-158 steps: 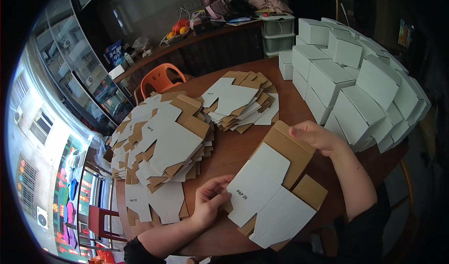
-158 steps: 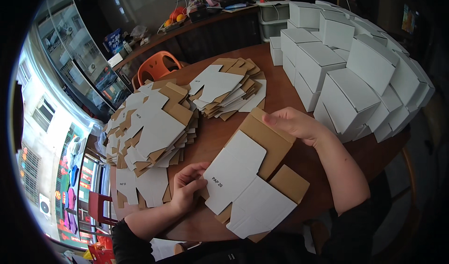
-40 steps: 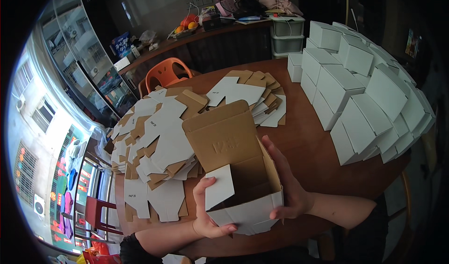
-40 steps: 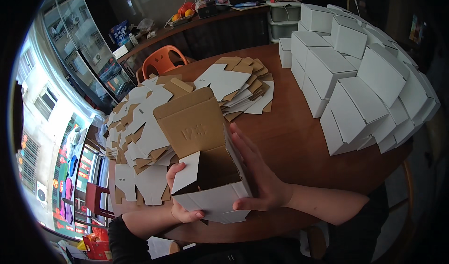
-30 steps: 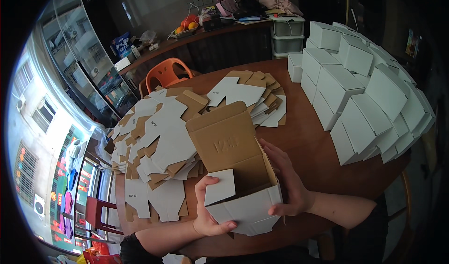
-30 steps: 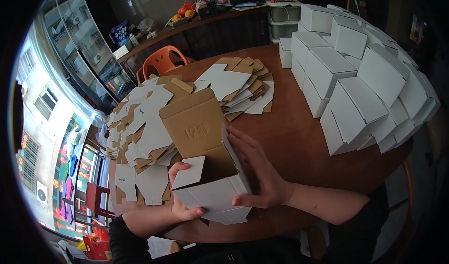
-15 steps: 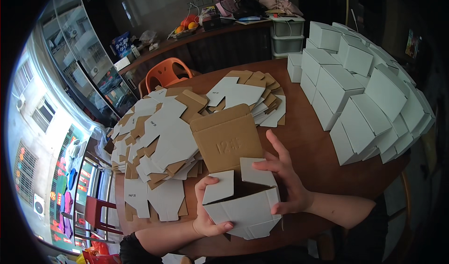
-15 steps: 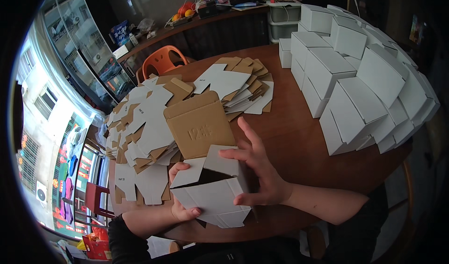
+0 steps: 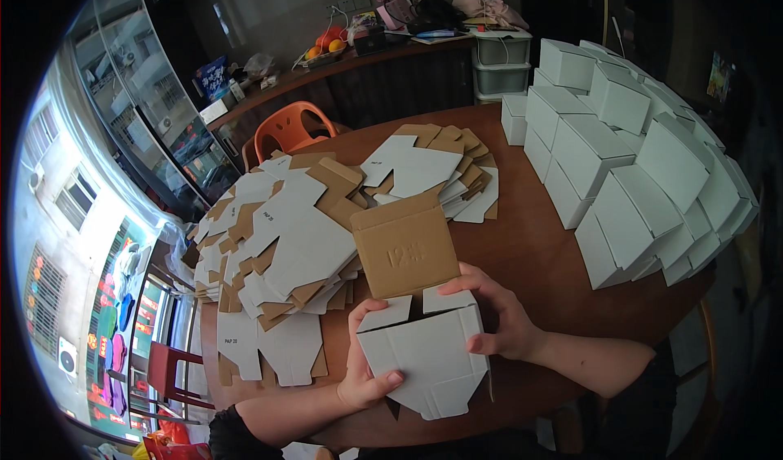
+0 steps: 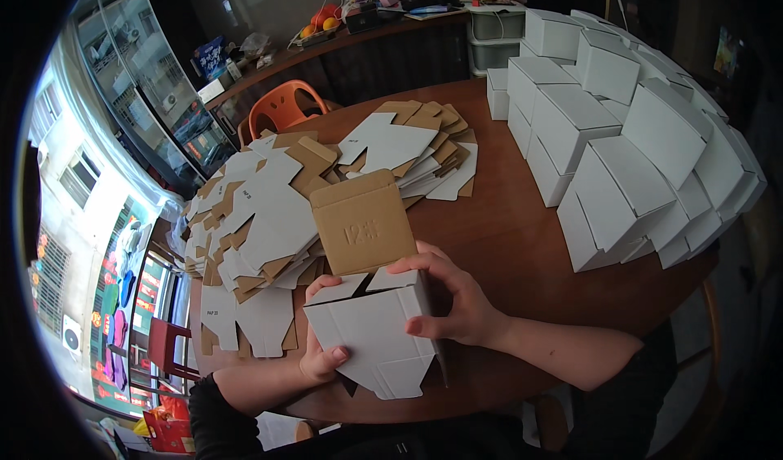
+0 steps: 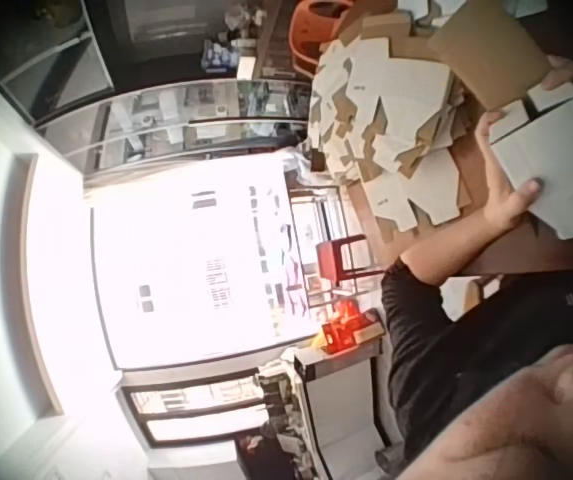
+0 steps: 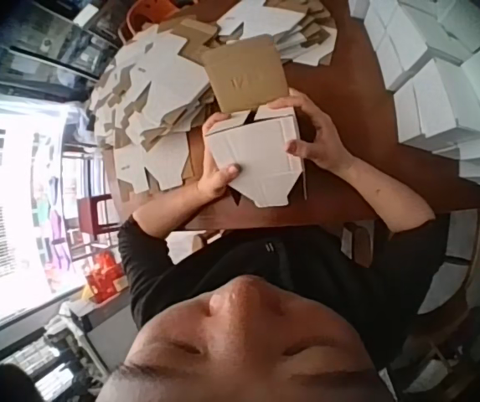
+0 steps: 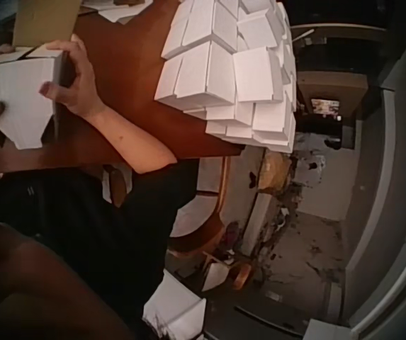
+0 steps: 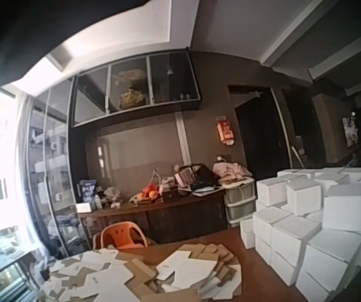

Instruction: The person assembles small white cardboard boxes from flat pre-cut sheets. They fold the cardboard along pre-scored lines, tuck the flaps into slots to form the box structure, and then place the finished boxes into a growing stack on the right side of the table.

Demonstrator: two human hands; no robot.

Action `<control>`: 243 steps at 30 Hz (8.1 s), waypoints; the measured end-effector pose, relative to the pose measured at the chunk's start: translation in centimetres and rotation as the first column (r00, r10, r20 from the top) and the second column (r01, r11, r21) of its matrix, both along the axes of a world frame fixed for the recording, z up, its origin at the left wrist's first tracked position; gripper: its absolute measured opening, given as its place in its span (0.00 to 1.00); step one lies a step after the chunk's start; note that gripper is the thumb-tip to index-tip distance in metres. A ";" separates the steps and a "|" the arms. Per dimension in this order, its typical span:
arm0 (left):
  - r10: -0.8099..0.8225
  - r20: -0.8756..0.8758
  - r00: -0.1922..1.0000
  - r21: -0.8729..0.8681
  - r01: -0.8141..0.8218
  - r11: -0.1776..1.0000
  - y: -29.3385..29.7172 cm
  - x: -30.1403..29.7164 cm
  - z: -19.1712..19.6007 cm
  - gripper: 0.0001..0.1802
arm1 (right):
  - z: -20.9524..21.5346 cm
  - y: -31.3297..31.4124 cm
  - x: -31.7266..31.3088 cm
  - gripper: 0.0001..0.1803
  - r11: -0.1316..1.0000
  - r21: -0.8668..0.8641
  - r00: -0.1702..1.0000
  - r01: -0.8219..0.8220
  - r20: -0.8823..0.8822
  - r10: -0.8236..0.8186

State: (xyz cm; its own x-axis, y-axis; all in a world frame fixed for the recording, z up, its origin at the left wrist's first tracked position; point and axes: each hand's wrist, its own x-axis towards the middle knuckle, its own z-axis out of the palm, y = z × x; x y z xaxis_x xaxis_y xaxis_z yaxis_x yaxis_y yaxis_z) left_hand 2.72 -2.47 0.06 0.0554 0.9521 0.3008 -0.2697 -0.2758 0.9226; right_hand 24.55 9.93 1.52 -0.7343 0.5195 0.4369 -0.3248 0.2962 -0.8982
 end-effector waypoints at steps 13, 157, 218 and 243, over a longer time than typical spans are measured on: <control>-0.028 -0.022 0.999 -0.061 0.026 0.998 0.2 0.0 -0.1 0.50 | 0.3 0.1 0.2 0.33 0.995 -0.080 0.990 0.061 0.130 -0.050; 0.146 0.145 0.979 -0.200 -0.116 0.973 0.0 1.1 1.8 0.11 | 1.6 -2.6 -1.5 0.18 0.889 -0.451 0.984 0.076 0.176 0.006; 0.137 0.117 0.984 -0.301 -0.096 0.949 -0.5 0.8 1.7 0.15 | 0.7 -3.1 -1.4 0.14 0.920 -0.390 0.995 0.042 0.103 -0.002; 0.097 0.112 0.989 -0.156 -0.079 0.985 -0.5 0.8 1.0 0.16 | 0.8 -3.0 -1.3 0.15 0.939 -0.343 0.999 0.009 0.047 0.007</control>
State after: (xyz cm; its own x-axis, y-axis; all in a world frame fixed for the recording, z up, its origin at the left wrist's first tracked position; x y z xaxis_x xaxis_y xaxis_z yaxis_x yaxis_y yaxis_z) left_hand 3.54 -2.98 1.11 -0.0585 0.9865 0.1531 -0.3609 -0.1639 0.9181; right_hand 23.22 6.97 2.34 -0.7489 0.6327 0.1974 -0.2802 -0.0323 -0.9594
